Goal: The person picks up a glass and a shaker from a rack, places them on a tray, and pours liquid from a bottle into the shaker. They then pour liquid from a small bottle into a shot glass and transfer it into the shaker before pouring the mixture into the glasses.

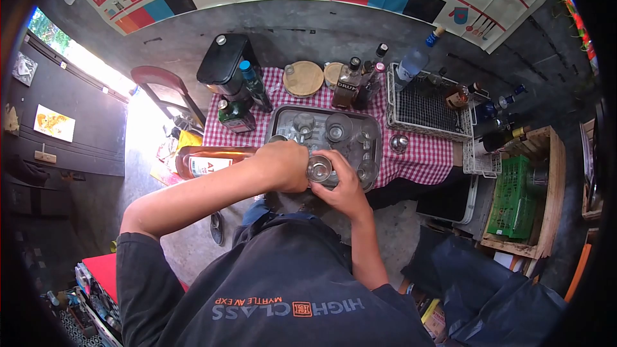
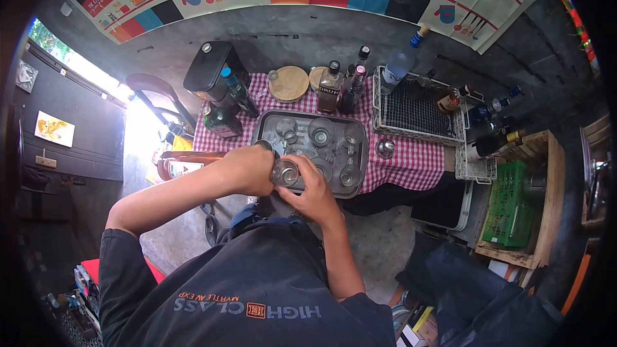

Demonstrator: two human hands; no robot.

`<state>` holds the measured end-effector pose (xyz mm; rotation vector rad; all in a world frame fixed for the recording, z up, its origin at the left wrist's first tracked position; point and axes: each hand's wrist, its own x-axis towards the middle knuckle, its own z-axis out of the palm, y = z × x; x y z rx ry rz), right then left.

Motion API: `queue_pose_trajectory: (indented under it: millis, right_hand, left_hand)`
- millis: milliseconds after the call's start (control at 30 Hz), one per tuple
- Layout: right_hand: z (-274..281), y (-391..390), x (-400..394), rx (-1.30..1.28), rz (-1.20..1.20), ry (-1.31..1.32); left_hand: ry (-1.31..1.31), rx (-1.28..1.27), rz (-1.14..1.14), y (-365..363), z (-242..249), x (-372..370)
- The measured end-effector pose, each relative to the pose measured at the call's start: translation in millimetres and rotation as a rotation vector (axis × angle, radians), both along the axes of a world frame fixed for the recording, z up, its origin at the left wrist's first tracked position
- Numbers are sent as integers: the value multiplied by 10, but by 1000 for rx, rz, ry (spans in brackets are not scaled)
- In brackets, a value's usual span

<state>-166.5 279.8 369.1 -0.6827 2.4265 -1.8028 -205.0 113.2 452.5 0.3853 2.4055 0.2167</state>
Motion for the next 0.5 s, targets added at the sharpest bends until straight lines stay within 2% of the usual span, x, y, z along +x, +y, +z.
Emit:
queue_pose_trajectory:
  millis: [200, 300, 500]
  right_hand:
    - [-73, -14, 7, -15, 12, -55]
    - [-126, -31, 3, -19, 17, 4]
    - [-98, -44, 9, -29, 42, -92]
  left_hand:
    - [-7, 3, -2, -13, -8, 5]
    - [-27, -11, 0, -12, -14, 5]
    - [-14, -9, -10, -40, -5, 18]
